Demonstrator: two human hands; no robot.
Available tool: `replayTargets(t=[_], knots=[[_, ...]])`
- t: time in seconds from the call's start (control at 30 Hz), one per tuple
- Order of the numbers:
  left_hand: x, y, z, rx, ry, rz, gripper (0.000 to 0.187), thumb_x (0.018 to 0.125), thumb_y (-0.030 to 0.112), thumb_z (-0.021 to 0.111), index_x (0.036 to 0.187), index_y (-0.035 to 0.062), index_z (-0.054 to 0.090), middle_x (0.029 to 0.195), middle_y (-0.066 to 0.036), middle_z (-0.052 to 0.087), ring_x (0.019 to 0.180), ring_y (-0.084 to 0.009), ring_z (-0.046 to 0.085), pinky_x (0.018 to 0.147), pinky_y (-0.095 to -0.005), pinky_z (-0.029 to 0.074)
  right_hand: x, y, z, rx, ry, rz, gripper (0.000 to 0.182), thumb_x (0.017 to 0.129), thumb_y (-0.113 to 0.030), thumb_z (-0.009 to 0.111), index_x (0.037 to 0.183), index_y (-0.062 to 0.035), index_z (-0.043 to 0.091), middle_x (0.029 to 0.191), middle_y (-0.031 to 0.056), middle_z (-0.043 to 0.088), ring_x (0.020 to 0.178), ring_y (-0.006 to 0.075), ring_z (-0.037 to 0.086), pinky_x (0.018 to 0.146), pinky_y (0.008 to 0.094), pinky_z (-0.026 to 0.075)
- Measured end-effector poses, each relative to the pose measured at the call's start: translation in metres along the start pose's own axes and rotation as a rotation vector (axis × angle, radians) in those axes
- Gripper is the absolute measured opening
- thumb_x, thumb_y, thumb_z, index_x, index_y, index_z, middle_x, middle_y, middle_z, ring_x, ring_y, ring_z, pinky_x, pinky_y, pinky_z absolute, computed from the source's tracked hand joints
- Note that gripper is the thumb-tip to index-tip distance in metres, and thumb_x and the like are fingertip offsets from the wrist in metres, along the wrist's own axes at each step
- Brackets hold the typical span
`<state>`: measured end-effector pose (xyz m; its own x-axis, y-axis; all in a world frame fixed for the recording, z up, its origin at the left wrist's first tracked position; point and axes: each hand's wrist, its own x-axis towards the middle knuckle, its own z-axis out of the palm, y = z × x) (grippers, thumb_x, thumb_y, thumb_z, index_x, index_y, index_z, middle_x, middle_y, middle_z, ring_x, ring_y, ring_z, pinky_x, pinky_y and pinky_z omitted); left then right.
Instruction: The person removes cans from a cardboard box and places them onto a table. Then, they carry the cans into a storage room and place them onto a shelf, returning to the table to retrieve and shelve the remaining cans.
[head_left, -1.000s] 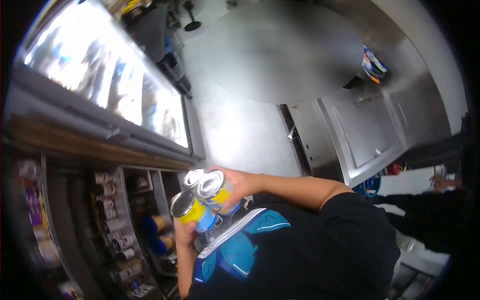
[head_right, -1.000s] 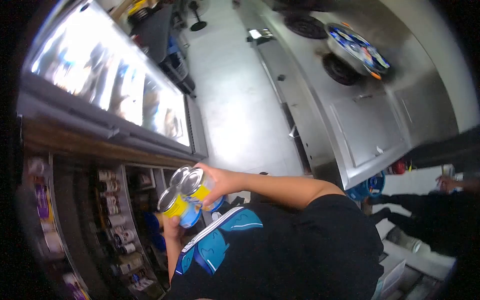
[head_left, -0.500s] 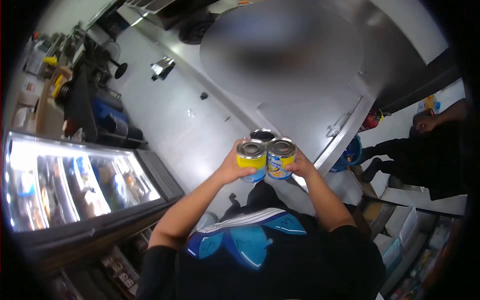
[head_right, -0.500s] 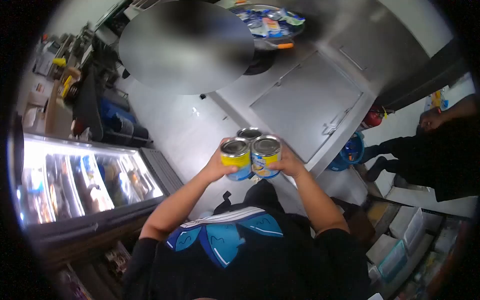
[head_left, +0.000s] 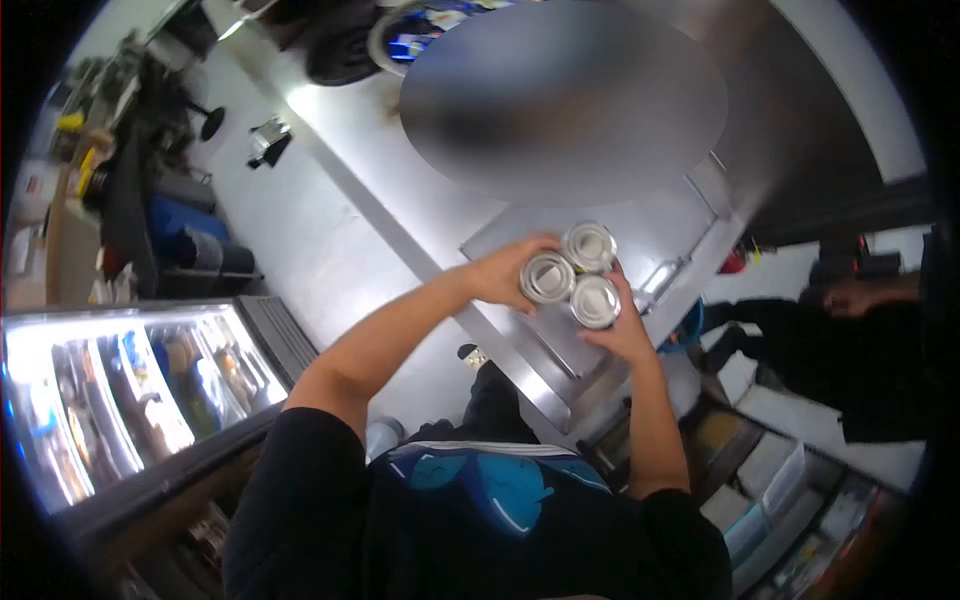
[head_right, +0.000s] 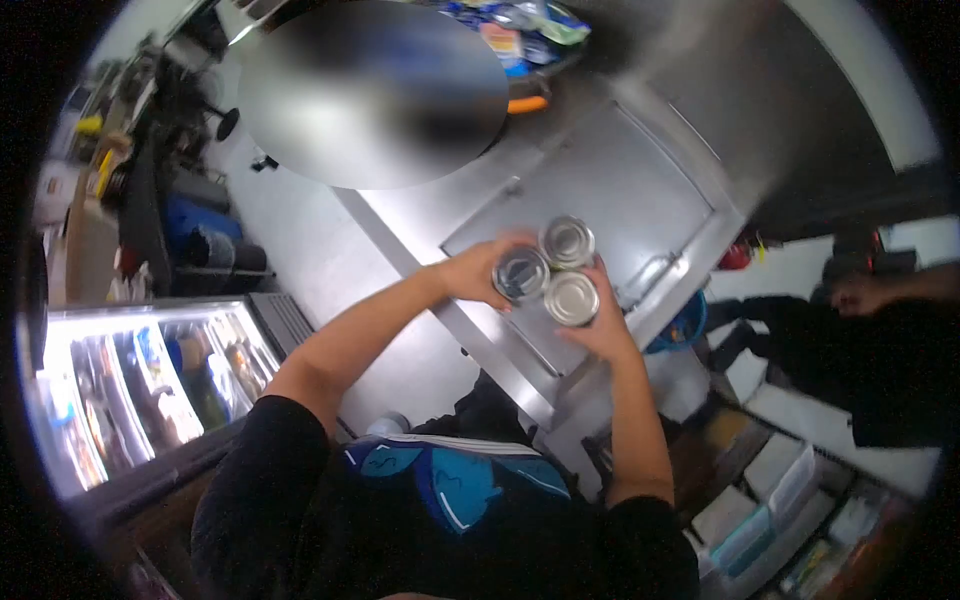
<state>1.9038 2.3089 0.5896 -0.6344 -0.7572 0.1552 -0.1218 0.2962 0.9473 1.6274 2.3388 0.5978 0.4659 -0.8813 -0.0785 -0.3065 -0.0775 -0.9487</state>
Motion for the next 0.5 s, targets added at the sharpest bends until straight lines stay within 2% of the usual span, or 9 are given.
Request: replayTargets(t=[0.07, 0.13, 0.17, 0.2, 0.23, 0.3, 0.33, 0.43, 0.5], knots=[[-0.010, 0.016, 0.003, 0.201, 0.009, 0.073, 0.114, 0.053, 0.029, 0.088, 0.141, 0.0006, 0.022, 0.145, -0.022, 0.025, 0.136, -0.0347, 0.024, 0.111, -0.0397, 0.022, -0.019, -0.011, -0.002, -0.181, -0.020, 0.068, 0.116, 0.049, -0.011, 0.087, 0.143, -0.0077, 0.020, 0.148, 0.0177, 0.022, 0.133, 0.0301, 0.029, 0.107, 0.0386, 0.029], [-0.032, 0.023, -0.008, 0.272, 0.128, 0.070, 0.109, 0.061, 0.038, 0.083, 0.141, -0.0011, 0.021, 0.148, -0.025, 0.016, 0.138, -0.0363, 0.016, 0.112, -0.0430, 0.016, -0.016, -0.076, 0.003, -0.162, 0.057, 0.205, 0.112, 0.057, -0.020, 0.084, 0.145, -0.0027, 0.016, 0.148, 0.0163, 0.024, 0.136, 0.0293, 0.023, 0.111, 0.0400, 0.021], [-0.047, 0.043, -0.013, 0.230, 0.211, 0.068, 0.107, 0.063, 0.038, 0.083, 0.141, -0.0010, 0.021, 0.148, -0.025, 0.016, 0.138, -0.0374, 0.015, 0.112, -0.0450, 0.016, -0.021, -0.056, -0.013, -0.322, 0.097, 0.063, 0.104, 0.063, -0.021, 0.079, 0.145, -0.0014, 0.017, 0.148, 0.0165, 0.024, 0.137, 0.0295, 0.022, 0.112, 0.0403, 0.016], [-0.067, 0.051, -0.013, 0.254, 0.330, 0.097, 0.097, 0.066, 0.032, 0.081, 0.139, 0.0002, 0.025, 0.146, -0.024, 0.021, 0.137, -0.0387, 0.017, 0.111, -0.0445, 0.019, -0.011, -0.068, -0.003, -0.296, 0.256, -0.070, 0.092, 0.066, -0.008, 0.071, 0.143, -0.0003, 0.022, 0.148, 0.0168, 0.025, 0.136, 0.0277, 0.024, 0.112, 0.0396, 0.014], [-0.092, 0.063, -0.017, 0.367, 0.411, 0.066, 0.088, 0.068, 0.027, 0.079, 0.136, 0.0010, 0.030, 0.143, -0.024, 0.025, 0.135, -0.0392, 0.021, 0.110, -0.0444, 0.022, 0.004, -0.046, -0.028, -0.319, 0.205, -0.296, 0.080, 0.073, -0.005, 0.066, 0.142, -0.0009, 0.026, 0.147, 0.0161, 0.027, 0.135, 0.0288, 0.027, 0.111, 0.0398, 0.018], [-0.146, 0.097, -0.035, 0.549, 0.562, 0.002, 0.074, 0.069, 0.018, 0.077, 0.130, 0.0024, 0.038, 0.137, -0.022, 0.032, 0.131, -0.0390, 0.027, 0.108, -0.0443, 0.026, 0.050, -0.087, -0.030, -0.666, 0.378, -0.595, 0.053, 0.079, -0.018, 0.067, 0.124, 0.0000, 0.047, 0.124, 0.0166, 0.048, 0.114, 0.0297, 0.047, 0.098, 0.0397, 0.037], [-0.175, 0.115, -0.043, 0.616, 0.647, -0.033, 0.068, 0.070, 0.014, 0.075, 0.127, 0.0029, 0.041, 0.134, -0.021, 0.035, 0.130, -0.0384, 0.030, 0.107, -0.0443, 0.028, 0.056, -0.144, 0.000, -0.902, 0.561, -0.906, 0.047, 0.079, -0.031, 0.073, 0.111, 0.0006, 0.059, 0.104, 0.0177, 0.062, 0.097, 0.0300, 0.061, 0.089, 0.0397, 0.047], [-0.274, 0.170, -0.055, 0.897, 1.003, -0.105, 0.057, 0.070, 0.009, 0.073, 0.120, 0.0039, 0.047, 0.127, -0.019, 0.042, 0.123, -0.0355, 0.038, 0.103, -0.0436, 0.033, 0.097, -0.188, 0.045, -0.710, 0.380, -0.987, 0.047, 0.075, -0.021, 0.077, 0.110, 0.0028, 0.059, 0.106, 0.0165, 0.062, 0.094, 0.0299, 0.061, 0.079, 0.0368, 0.051], [-0.344, 0.225, -0.043, 1.117, 1.247, -0.204, 0.051, 0.070, 0.007, 0.073, 0.116, 0.0047, 0.051, 0.122, -0.016, 0.047, 0.119, -0.0331, 0.043, 0.100, -0.0419, 0.037, 0.100, -0.235, 0.095, -0.607, 0.249, -1.056, 0.044, 0.076, -0.021, 0.076, 0.108, 0.0034, 0.059, 0.105, 0.0173, 0.062, 0.092, 0.0294, 0.061, 0.080, 0.0387, 0.051]])
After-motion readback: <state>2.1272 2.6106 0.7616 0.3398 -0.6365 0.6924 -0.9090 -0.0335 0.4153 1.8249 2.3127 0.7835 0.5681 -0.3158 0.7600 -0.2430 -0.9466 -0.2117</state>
